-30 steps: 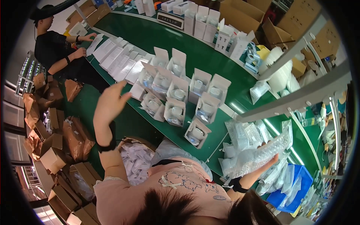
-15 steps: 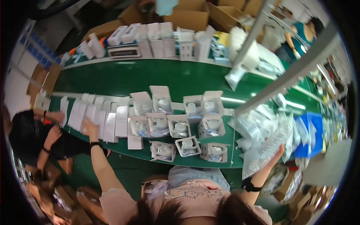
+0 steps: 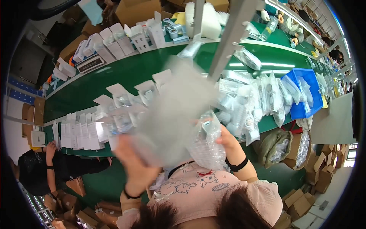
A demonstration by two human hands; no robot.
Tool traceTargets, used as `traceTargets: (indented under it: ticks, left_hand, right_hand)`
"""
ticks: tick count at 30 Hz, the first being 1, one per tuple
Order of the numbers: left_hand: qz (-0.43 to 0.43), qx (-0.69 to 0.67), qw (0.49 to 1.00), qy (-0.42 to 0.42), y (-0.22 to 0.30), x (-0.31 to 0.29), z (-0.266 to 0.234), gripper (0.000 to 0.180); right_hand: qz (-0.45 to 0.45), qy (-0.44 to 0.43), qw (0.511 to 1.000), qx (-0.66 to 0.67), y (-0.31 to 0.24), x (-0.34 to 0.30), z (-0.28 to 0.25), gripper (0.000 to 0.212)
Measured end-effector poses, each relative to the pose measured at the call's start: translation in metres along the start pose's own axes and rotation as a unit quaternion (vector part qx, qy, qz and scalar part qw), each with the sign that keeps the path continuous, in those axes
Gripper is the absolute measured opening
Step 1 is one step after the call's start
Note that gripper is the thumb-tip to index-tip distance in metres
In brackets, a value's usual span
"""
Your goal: The person packs items by hand, placing bubble-wrapped objects and small plastic bags into boxes before closing the lids and arranging them on the table. They then sort additional bubble-wrapped items from the table into a blue plastic bin.
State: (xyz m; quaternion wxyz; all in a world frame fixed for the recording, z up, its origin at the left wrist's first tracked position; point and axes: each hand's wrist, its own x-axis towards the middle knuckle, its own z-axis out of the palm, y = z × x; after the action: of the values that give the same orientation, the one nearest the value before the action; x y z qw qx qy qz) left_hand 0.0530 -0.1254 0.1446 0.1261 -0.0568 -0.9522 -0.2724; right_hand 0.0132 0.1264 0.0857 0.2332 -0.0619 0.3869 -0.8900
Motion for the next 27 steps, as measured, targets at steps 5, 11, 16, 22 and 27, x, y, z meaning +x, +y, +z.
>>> traceTargets:
  ticks: [5,11,16,22,27]
  left_hand:
    - [0.138,-0.166,0.967,-0.137,0.091,0.009,0.076,0.102]
    - [0.167,-0.353,0.900,-0.191,0.124,0.041,0.154,0.100]
    - [0.022,-0.549,0.824,-0.135,0.125,0.043,0.195,0.089]
    - [-0.001,-0.255,0.953,-0.166,0.137,0.051,0.197,0.092]
    - [0.007,-0.242,0.964,-0.105,0.139,0.045,0.214,0.093]
  right_hand:
    - [0.025,0.052,0.996,-0.066,-0.014,-0.036,-0.081,0.071]
    - [0.131,0.084,0.975,-0.161,-0.065,-0.065,-0.157,0.070]
    - [0.045,0.160,0.963,-0.213,-0.110,-0.055,-0.151,0.058]
    - [-0.163,0.199,0.959,0.120,-0.166,-0.029,-0.150,0.042]
    - [-0.312,0.309,0.897,-0.048,-0.119,0.017,-0.114,0.045]
